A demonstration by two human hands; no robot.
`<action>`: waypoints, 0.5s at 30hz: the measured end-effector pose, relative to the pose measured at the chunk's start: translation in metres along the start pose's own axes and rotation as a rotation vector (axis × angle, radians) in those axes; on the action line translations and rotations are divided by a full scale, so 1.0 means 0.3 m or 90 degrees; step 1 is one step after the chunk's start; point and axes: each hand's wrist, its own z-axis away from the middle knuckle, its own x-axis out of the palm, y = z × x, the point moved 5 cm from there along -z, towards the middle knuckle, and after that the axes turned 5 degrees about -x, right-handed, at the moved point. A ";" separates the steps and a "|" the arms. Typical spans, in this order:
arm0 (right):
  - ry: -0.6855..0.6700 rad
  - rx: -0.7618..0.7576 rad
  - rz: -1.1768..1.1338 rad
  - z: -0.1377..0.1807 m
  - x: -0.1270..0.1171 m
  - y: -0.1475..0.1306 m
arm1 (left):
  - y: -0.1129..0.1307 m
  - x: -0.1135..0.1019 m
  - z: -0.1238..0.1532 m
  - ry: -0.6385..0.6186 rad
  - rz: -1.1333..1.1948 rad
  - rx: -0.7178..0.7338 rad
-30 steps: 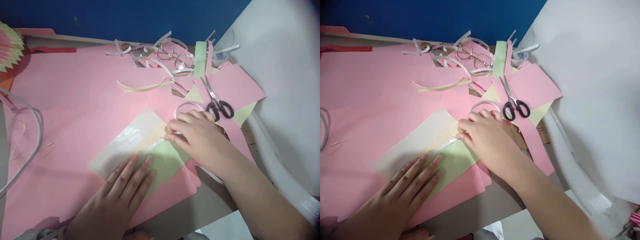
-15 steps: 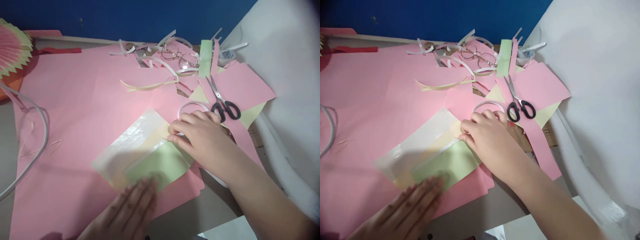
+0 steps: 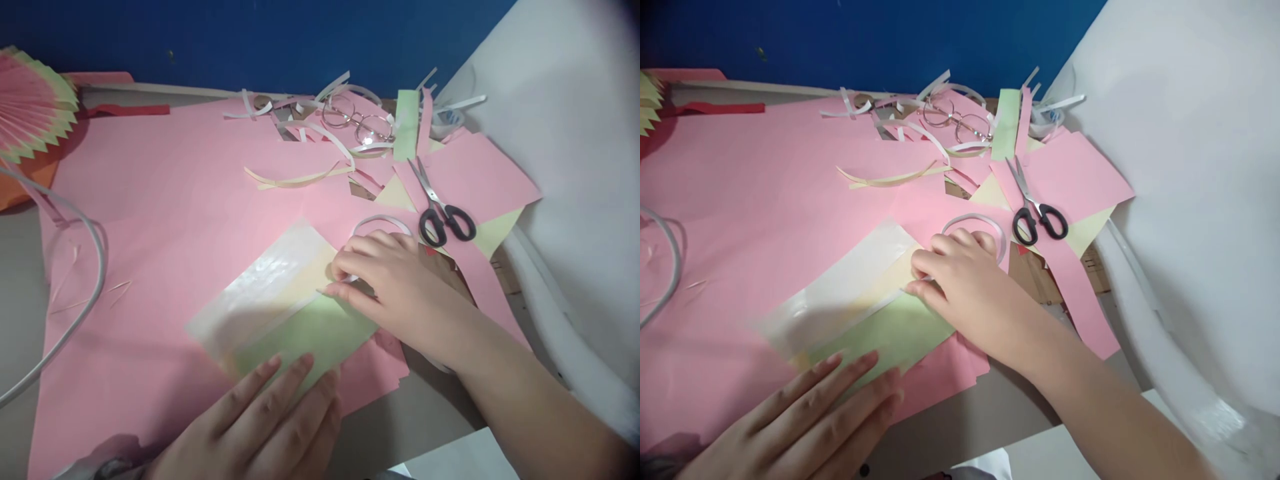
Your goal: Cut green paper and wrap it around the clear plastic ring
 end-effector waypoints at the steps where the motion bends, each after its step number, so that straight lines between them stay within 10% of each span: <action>1: -0.016 -0.008 -0.025 -0.001 0.001 -0.011 | 0.004 -0.001 0.003 0.007 0.003 0.015; 15: -0.059 -0.017 -0.004 -0.009 0.008 -0.021 | -0.045 0.049 0.000 -0.120 -0.077 -0.068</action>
